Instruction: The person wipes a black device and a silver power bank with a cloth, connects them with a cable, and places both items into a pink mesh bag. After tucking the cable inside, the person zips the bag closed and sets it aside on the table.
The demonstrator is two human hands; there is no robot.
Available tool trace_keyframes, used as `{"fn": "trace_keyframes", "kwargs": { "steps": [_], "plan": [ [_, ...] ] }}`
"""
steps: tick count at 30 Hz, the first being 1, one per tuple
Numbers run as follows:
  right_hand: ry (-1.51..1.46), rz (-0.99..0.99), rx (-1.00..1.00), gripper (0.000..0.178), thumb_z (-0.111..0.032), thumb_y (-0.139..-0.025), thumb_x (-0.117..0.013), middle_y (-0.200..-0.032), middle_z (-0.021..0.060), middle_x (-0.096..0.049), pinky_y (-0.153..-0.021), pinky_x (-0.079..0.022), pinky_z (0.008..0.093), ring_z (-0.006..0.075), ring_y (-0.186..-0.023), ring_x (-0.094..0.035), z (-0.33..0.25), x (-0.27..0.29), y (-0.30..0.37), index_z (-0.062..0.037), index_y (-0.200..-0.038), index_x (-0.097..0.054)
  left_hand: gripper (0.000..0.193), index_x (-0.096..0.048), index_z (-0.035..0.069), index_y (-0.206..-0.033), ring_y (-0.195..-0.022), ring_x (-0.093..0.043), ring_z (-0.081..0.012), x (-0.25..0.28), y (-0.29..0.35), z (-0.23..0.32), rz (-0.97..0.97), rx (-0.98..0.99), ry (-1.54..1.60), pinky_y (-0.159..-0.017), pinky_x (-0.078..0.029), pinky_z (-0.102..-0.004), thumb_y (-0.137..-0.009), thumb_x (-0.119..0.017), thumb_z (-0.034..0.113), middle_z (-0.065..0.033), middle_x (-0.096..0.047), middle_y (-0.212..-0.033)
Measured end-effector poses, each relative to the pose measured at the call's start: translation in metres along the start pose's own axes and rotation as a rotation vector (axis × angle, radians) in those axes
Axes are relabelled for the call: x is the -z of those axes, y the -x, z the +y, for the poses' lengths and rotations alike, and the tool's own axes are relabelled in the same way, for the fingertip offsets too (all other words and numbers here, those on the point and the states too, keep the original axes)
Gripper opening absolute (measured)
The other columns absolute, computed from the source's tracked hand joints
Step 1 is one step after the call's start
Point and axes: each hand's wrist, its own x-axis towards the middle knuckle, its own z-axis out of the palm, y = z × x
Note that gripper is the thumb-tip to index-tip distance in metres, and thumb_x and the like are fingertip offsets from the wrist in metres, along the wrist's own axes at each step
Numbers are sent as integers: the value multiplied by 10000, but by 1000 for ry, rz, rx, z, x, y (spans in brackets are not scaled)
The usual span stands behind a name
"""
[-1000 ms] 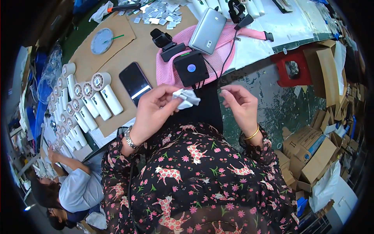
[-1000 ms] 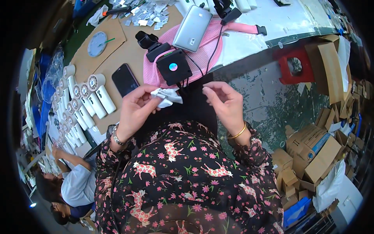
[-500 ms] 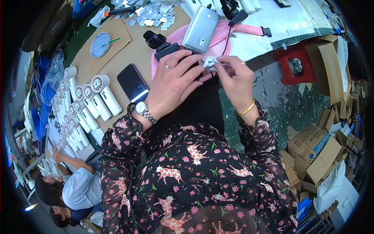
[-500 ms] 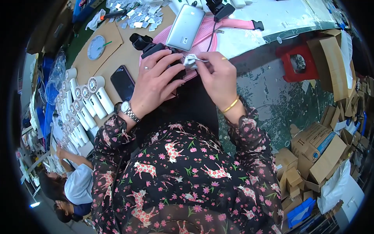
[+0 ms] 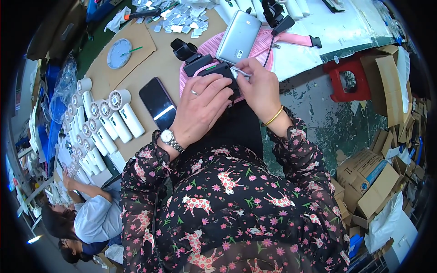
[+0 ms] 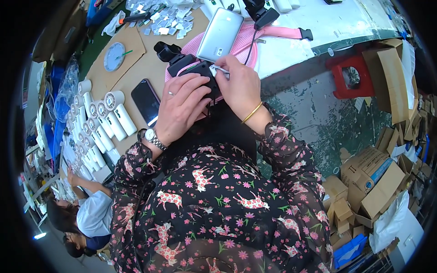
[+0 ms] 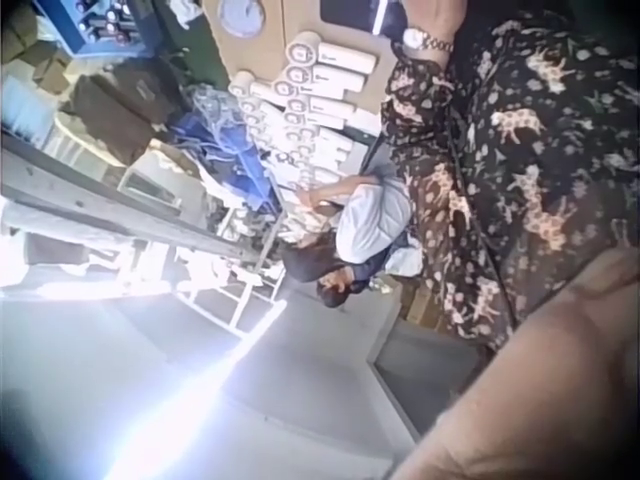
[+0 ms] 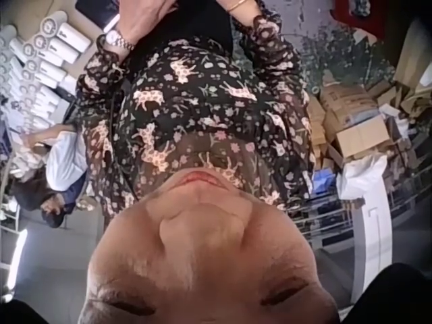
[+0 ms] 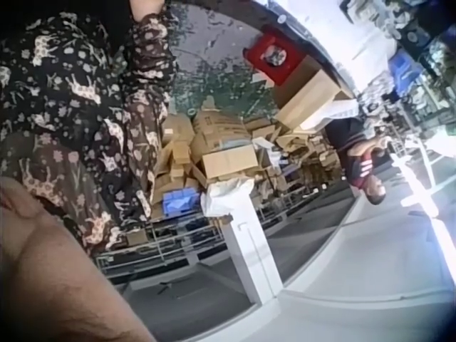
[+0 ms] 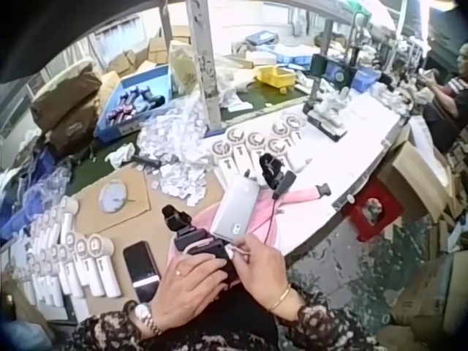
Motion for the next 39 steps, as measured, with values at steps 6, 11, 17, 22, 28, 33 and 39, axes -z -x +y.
{"fn": "trace_keyframes", "kwargs": {
  "steps": [6,11,17,22,28,33,39],
  "plan": [
    [-456,-61,-222,192,0,-934,-690,-991,46,-740,-676,-536,231,65,-803,-676,9,0,-2,42,-1121,-686,235,-664,61,-1082,-1160,-593,-277,5,-10,2,39,80,87,-982,-453,-434,-869,-732,136,-71,-638,-1185],
    [-848,-36,-297,185,45,-955,-645,-1016,53,-722,-760,-552,203,59,-857,-670,11,1,2,77,-1135,-672,181,-693,47,-1035,-1016,-606,-321,0,-31,-14,182,191,171,-882,-487,-453,-877,-716,130,-103,-633,-1052],
    [-907,-41,-334,189,33,-935,-656,-937,14,-712,-657,-495,183,24,-759,-619,1,3,2,44,-1121,-693,120,-741,42,-913,-937,-612,-337,-2,-57,-21,100,246,142,-831,-494,-462,-849,-688,129,-109,-643,-930],
    [-902,-81,-429,185,0,-926,-663,-847,-18,-693,-569,-405,172,11,-653,-553,-1,8,0,2,-1104,-714,138,-760,43,-841,-936,-620,-337,-1,-67,-24,-8,292,112,-817,-493,-463,-800,-675,142,-122,-658,-883],
    [-899,-101,-500,188,-14,-927,-660,-814,-25,-681,-559,-393,168,18,-627,-542,-8,18,-4,-10,-1107,-715,141,-756,41,-819,-914,-628,-346,-3,-74,-30,-71,258,51,-814,-493,-474,-772,-678,149,-148,-661,-874],
    [-905,-84,-454,190,-40,-943,-674,-829,-14,-694,-545,-404,168,27,-624,-566,-6,15,-4,15,-1123,-703,126,-738,37,-791,-878,-633,-363,-9,-76,-34,-134,311,76,-816,-494,-478,-773,-670,141,-160,-662,-873],
    [-578,-73,-328,239,-79,-959,-696,-843,15,-715,-528,-438,184,37,-638,-598,2,7,-9,53,-1158,-693,125,-737,29,-798,-869,-633,-371,-10,-76,-33,-109,274,21,-808,-488,-491,-777,-669,133,-159,-650,-850]
  ]
}}
